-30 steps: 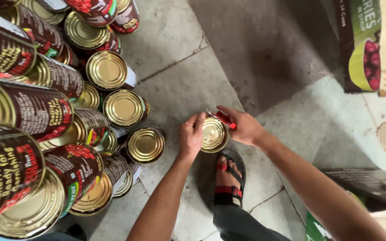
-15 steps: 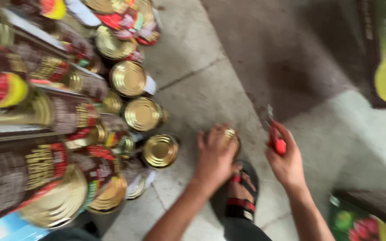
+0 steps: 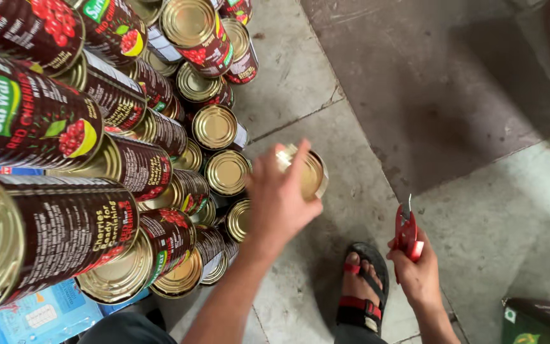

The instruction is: The person uses a red manual can opener to puncture and cut the lids off several metal food cans. They hold each can steady with one hand while operating the opener with the other, then place the opened cans into a cardboard box.

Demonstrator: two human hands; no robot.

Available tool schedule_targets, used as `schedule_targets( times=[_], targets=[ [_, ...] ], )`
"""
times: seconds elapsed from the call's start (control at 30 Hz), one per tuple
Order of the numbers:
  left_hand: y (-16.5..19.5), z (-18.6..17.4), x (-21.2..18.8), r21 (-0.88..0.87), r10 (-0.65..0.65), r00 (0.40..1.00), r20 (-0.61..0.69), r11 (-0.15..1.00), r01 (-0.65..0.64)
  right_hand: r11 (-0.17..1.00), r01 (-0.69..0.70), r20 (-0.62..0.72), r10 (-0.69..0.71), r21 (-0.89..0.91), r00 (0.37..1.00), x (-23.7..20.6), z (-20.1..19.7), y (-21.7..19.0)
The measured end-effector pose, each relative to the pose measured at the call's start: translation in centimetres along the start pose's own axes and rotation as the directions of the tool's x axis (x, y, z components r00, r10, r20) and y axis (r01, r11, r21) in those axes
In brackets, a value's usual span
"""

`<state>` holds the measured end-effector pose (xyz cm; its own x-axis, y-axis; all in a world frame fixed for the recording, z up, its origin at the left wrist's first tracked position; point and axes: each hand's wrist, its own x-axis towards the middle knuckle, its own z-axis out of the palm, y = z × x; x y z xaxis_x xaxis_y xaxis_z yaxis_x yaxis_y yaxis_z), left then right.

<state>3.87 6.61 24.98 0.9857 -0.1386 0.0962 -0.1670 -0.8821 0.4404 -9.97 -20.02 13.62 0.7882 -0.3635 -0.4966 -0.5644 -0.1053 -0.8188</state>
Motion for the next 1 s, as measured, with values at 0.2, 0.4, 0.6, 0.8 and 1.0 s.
schedule_targets(
  times=[0.2,0.4,0.6,0.8,1.0],
  targets=[
    [-4.1,-6.1,7.1,0.193,-0.208,0.960,-0.187,0.951,0.244,0.999,0.034,0.039,-0.032,-0.041,0.999,1.5,0.6,-3.5],
    [-7.9,-6.3,11.9,0.145,-0.439,0.843,-0.310,0.855,0.499,0.992,0.022,0.068,-0.014,-0.127,0.998,3.1,1.3,-4.9],
    [-11.2,-4.3,14.0,0.122,-0.526,0.794,-0.305,0.805,0.581,0.983,-0.077,0.080,0.092,-0.168,0.993,4.6,0.7,-4.7],
    [-13.5,-3.8,14.7,0.222,-0.324,0.829,-0.455,0.860,0.459,0.993,-0.044,0.091,0.054,-0.109,0.994,5.3,0.8,-4.4],
    [-12.4,-2.6,13.4,0.078,-0.250,0.860,-0.446,0.946,0.316,0.977,-0.026,0.107,0.049,-0.210,0.993,5.1,1.8,-3.5]
  ],
)
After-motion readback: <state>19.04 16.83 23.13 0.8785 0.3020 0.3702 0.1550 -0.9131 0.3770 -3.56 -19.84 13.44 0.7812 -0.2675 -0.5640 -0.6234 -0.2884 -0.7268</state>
